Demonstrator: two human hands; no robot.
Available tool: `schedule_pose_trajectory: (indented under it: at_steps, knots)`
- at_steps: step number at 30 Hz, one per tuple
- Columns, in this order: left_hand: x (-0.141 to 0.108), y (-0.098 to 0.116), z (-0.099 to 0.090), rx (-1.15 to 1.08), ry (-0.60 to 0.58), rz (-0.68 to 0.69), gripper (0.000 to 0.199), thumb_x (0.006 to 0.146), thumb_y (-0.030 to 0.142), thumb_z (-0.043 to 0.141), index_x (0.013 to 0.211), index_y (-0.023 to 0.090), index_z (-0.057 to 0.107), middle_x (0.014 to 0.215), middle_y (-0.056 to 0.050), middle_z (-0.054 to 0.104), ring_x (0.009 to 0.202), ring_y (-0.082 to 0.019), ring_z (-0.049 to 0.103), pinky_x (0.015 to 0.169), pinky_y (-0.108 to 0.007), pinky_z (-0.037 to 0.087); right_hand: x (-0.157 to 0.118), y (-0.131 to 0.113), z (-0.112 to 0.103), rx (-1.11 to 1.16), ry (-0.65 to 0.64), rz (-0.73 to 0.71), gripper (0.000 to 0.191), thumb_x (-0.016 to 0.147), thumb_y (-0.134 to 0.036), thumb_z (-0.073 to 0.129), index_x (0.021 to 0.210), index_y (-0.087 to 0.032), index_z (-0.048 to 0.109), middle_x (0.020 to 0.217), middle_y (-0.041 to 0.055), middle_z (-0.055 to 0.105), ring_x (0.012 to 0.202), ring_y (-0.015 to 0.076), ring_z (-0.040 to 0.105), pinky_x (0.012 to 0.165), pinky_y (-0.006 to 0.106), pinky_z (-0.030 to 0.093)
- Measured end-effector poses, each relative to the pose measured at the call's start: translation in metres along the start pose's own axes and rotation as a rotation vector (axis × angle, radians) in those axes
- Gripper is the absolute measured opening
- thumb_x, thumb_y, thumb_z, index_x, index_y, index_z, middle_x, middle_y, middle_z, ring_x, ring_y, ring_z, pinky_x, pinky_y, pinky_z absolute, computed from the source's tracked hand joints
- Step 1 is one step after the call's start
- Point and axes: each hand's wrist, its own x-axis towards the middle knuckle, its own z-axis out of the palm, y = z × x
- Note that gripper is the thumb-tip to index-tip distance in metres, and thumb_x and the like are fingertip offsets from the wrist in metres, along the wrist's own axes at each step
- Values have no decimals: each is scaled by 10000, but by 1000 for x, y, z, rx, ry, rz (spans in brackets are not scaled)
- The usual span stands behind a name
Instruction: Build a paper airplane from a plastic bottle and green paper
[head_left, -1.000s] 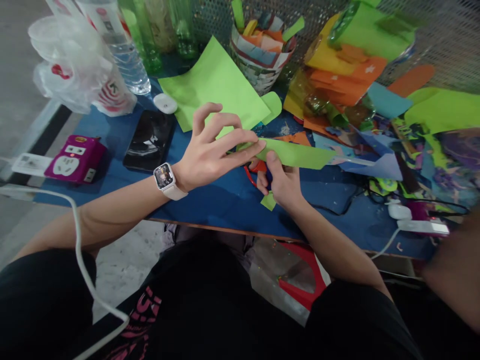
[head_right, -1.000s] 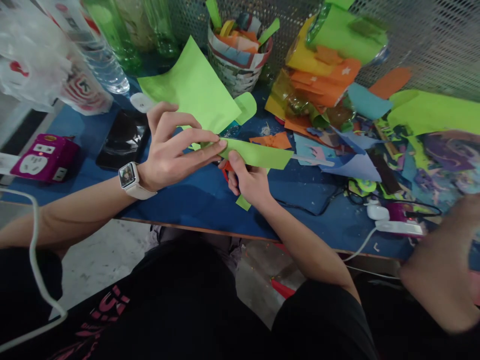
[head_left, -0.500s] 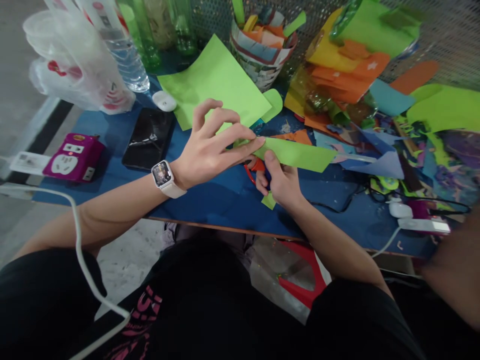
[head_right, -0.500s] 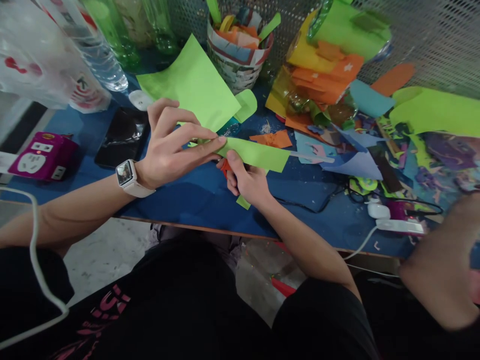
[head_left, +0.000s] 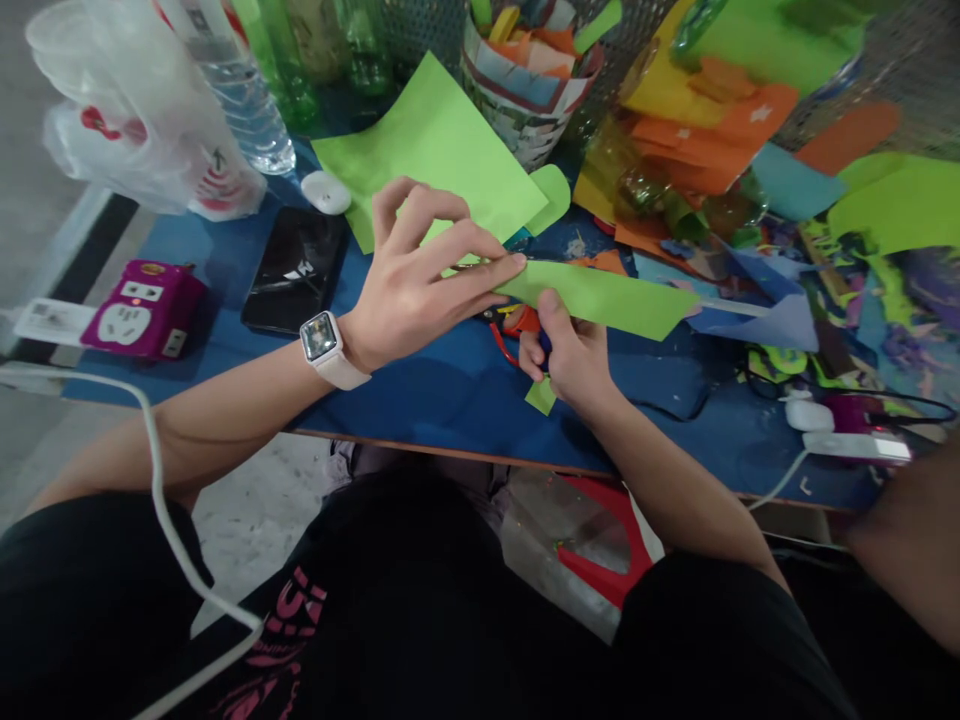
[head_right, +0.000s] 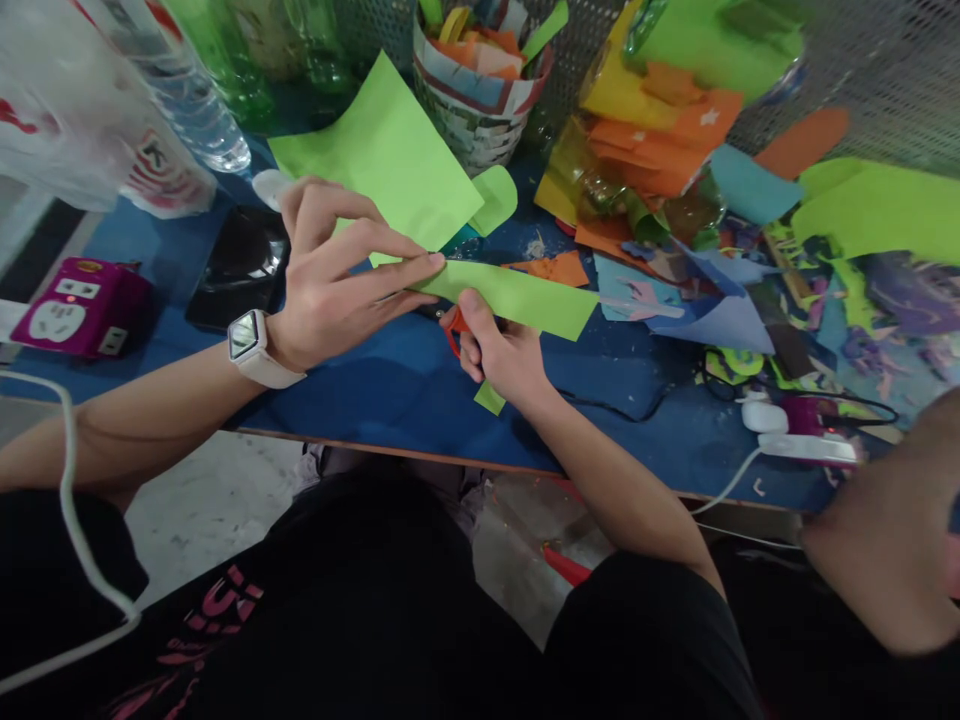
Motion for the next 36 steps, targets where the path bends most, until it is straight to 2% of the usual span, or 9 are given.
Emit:
schedule_pose_trajectory:
  at_steps: [2,10,16,18,22,27,29,33,36]
  knots:
    - [1,3,-6,3,-5,-11,551,985,833,1011,1345,417,992,1243,-137,924,1418,-555,724,1372,-929,335,0,-1,-1,4,1,-14,759,945,-1009,955,905,-291,714,581,-77,485,414,125,431,369,285,416]
    - [10,38,-19,-138,107,-184,316,887,660,1159,992,421,981,1125,-137,890,1375,-533,756,1139,-809,665,1,-7,-8,-8,-20,-33,762,974,-1005,932,910,-272,734,551,-89,449,386,112,423,379,278,395]
    - [13,36,-18,-257,137,-258,445,881,762,1152,910,379,926,1106,-131,853,1371,-473,738,1142,-738,679,0,-3,-10,29,-8,-85,798,959,-1052,902,888,-274,738,578,-71,478,409,116,438,382,284,402]
    - [11,28,-15,-232,140,-214,478,901,807,1120,925,370,929,1110,-125,859,1357,-453,722,1226,-749,632,1,-3,-11,35,-9,-104,796,961,-1048,903,887,-272,742,584,-69,479,410,115,429,386,291,394]
    - [6,23,-14,-12,156,35,399,1063,814,970,1034,418,1010,1234,-107,918,1275,-413,711,1321,-766,532,2,-5,-11,-13,-45,-120,769,990,-1005,915,894,-258,761,573,-78,439,412,116,427,405,292,395]
    - [5,32,-20,18,124,1,385,1125,789,891,1083,429,1022,1245,-152,885,1336,-464,730,1229,-786,621,3,-7,-9,-60,-25,-128,773,986,-1013,911,887,-262,755,558,-85,414,411,122,426,413,304,418]
    - [6,34,-19,61,150,64,344,1184,712,852,1125,415,1015,1240,-149,879,1314,-449,745,1192,-782,632,4,-6,-9,-75,-18,-141,790,977,-1036,898,873,-270,738,563,-78,440,417,123,428,415,306,427]
    - [7,35,-16,232,304,310,213,1240,484,848,1126,437,1021,1282,-91,913,1129,-368,756,954,-654,641,4,-5,-8,-70,-36,-176,809,964,-1064,881,879,-273,740,572,-74,473,407,114,407,409,310,433]
    - [4,31,-17,275,236,267,244,1256,497,807,1138,432,1011,1341,-107,904,1185,-396,767,1002,-706,638,4,-6,-4,-76,-31,-137,795,975,-1056,879,899,-278,735,562,-88,429,404,115,400,396,301,414]
